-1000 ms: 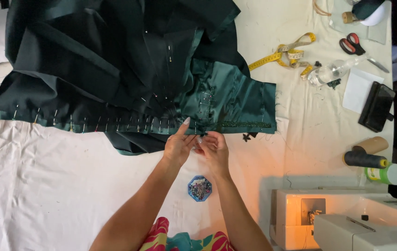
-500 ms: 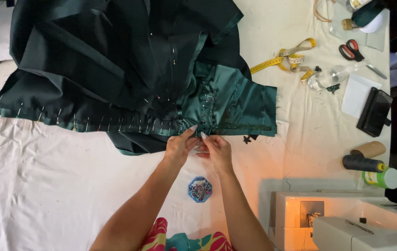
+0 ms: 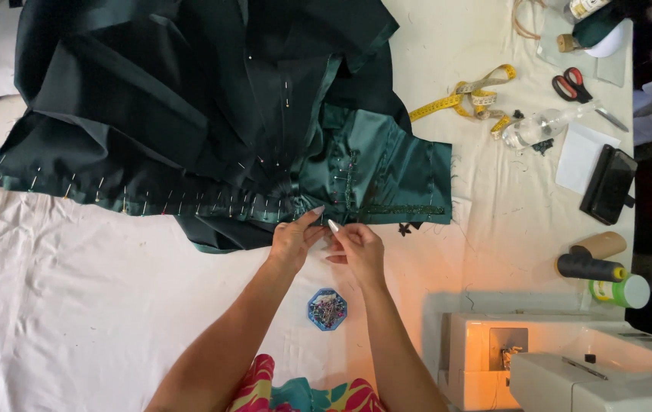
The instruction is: Pinning layers of dark green fabric together on a white work table next to a sewing machine.
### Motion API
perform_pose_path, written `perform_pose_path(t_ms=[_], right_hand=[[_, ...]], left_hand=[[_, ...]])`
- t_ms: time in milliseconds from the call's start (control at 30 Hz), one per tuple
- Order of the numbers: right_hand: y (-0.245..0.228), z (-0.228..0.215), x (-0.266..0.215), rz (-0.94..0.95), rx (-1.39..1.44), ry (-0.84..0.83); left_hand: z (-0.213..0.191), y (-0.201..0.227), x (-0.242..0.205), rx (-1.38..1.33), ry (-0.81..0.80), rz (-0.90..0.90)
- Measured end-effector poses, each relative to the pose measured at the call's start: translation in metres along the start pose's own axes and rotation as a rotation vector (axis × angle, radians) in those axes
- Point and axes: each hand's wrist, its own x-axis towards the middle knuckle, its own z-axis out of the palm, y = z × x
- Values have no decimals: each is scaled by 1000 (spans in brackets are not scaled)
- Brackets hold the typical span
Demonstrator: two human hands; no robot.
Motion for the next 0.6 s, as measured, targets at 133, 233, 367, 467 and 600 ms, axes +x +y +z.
perform_pose_path(t_ms=[133,233,367,467,600], right_hand=[[4,2,12,-4,36,-29],[14,2,15,11,42,-37],[22,2,24,89,71,-48],[28,2,29,125,96,-68],[46,-3,38,173,100,-96]], left_hand=[[-4,-10,13,-2,23,6],[0,-7,7,13,39,9],[1,-6,-1,33,34,32],[4,1,-14,102,15,16],[-3,-9,11,210,15,-9]])
